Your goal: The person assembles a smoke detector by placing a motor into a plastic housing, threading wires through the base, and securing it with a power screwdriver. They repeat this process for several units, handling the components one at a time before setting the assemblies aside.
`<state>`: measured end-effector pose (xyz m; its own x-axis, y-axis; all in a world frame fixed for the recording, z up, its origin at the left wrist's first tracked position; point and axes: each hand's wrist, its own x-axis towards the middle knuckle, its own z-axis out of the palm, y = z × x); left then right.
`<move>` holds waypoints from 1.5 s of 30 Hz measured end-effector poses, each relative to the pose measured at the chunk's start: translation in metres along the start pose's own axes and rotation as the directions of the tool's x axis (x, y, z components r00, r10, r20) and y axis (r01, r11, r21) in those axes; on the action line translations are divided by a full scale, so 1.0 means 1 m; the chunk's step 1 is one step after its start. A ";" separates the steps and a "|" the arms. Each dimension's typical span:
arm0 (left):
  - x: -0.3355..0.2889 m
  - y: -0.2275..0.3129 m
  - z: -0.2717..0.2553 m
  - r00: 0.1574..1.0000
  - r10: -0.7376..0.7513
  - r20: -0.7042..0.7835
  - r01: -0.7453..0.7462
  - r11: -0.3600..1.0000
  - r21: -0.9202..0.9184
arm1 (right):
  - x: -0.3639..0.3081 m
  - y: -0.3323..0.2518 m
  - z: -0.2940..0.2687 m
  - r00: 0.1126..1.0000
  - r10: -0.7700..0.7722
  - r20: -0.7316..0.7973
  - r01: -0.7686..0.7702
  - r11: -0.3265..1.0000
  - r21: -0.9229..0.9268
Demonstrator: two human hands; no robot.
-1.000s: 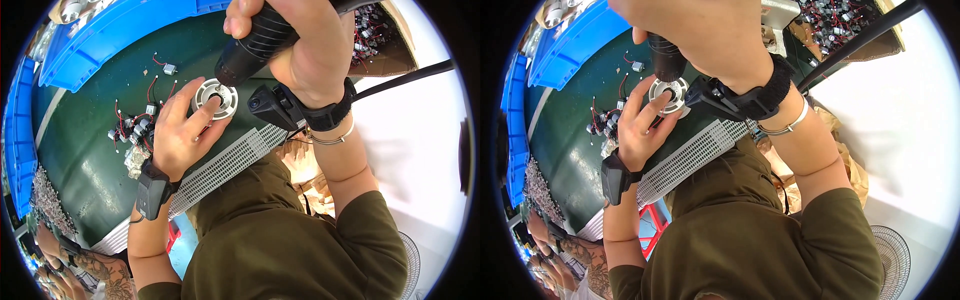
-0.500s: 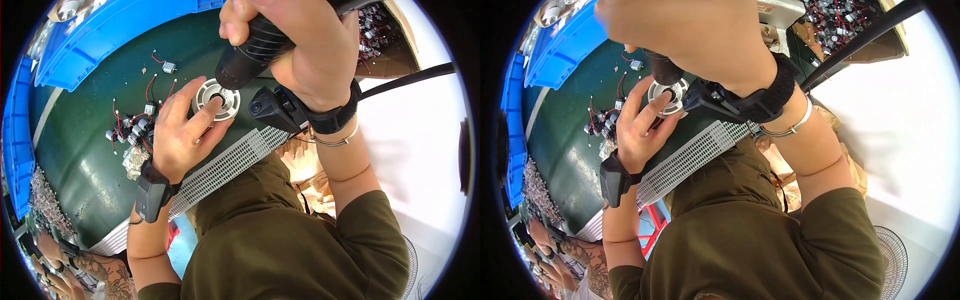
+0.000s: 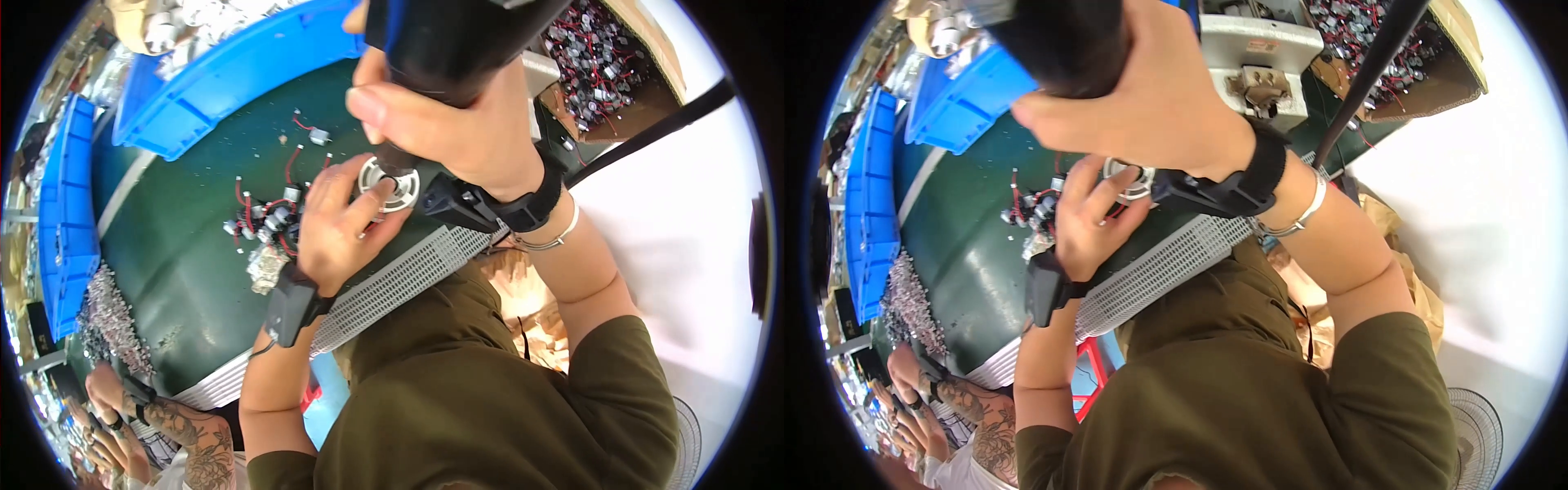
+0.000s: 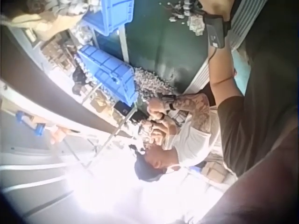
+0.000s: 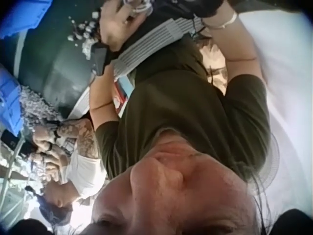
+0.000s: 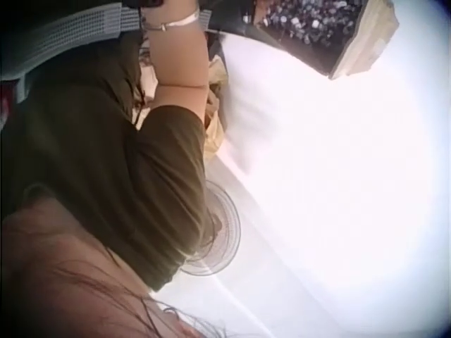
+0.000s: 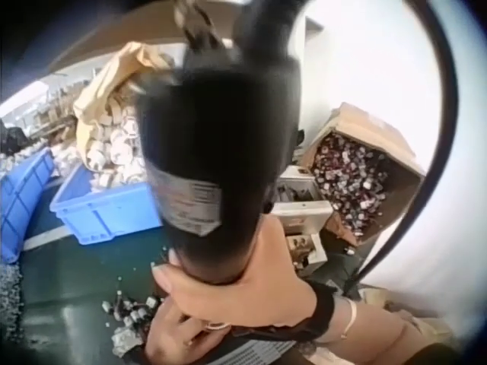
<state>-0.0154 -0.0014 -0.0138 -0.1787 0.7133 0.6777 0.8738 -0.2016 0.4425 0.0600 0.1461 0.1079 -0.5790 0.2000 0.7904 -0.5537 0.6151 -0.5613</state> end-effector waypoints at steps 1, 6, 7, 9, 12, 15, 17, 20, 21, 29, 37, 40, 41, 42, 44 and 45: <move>0.000 -0.001 -0.002 1.000 -0.015 0.001 0.015 1.000 0.018 | -0.002 -0.024 0.004 0.870 0.493 -0.006 -0.476 0.844 0.248; 0.019 -0.010 -0.053 0.920 -0.268 -0.285 0.275 0.961 -0.014 | 0.036 -0.017 -0.009 0.866 0.365 -0.342 -0.258 0.912 0.320; 0.021 -0.024 -0.080 0.829 -0.411 -0.380 0.417 0.906 -0.072 | 0.042 -0.008 -0.011 0.886 0.317 -0.339 -0.303 0.948 0.096; 0.003 -0.082 -0.144 0.791 -0.480 -0.379 0.561 0.817 0.137 | 0.047 0.021 -0.007 0.941 -0.004 -0.339 -0.060 0.982 -0.177; -0.044 -0.133 -0.214 0.750 -0.589 -0.300 0.639 0.529 0.559 | 0.049 0.030 0.001 0.927 0.114 -0.357 -0.104 0.994 0.046; -0.091 -0.152 -0.248 0.781 -0.559 -0.277 0.569 0.457 0.683 | 0.033 0.045 -0.002 0.925 0.248 -0.289 -0.255 0.967 0.011; -0.114 -0.171 -0.249 0.809 -0.513 -0.288 0.545 0.467 0.696 | 0.029 0.042 -0.001 0.925 0.312 -0.218 -0.325 0.945 -0.026; -0.113 -0.172 -0.243 0.672 -0.592 -0.445 0.730 0.427 0.534 | 0.025 0.030 0.008 0.881 -0.054 -0.469 -0.068 0.969 -0.239; -0.117 -0.167 -0.245 0.696 -0.448 -0.561 0.714 0.349 0.607 | 0.021 0.023 0.013 0.809 -0.180 -0.559 -0.041 0.932 -0.359; -0.064 -0.004 -0.152 0.915 -0.353 -0.195 0.402 0.835 0.376 | -0.055 -0.044 -0.005 0.978 0.108 0.178 -0.091 0.991 -0.103; -0.101 0.045 -0.097 0.952 -0.304 0.025 0.287 0.922 0.259 | -0.152 -0.090 -0.042 0.681 0.507 0.528 -0.582 0.812 -0.030; -0.115 0.044 -0.090 0.918 -0.391 -0.063 0.395 0.893 0.214 | -0.221 -0.090 -0.063 0.399 0.785 0.474 -0.842 0.518 -0.151; -0.120 0.042 -0.086 0.922 -0.383 -0.061 0.387 0.898 0.209 | -0.250 -0.086 -0.073 0.198 0.880 0.432 -0.947 0.286 -0.149; -0.125 0.040 -0.083 0.901 -0.425 -0.084 0.433 0.877 0.206 | -0.280 -0.081 -0.084 0.131 0.885 0.447 -0.984 0.171 -0.052; -0.126 0.040 -0.081 0.887 -0.449 -0.112 0.463 0.863 0.204 | -0.369 -0.059 -0.111 0.097 0.876 0.473 -0.994 0.113 -0.006; -0.126 0.039 -0.081 0.888 -0.444 -0.120 0.459 0.864 0.204 | -0.398 -0.057 -0.117 0.062 0.854 0.516 -0.998 0.053 0.032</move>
<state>0.0047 -0.1538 -0.0342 -0.6006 0.6427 0.4757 0.7655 0.2904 0.5741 0.3924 0.1205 -0.1456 -0.8175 0.1446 -0.5575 0.5296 -0.1917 -0.8263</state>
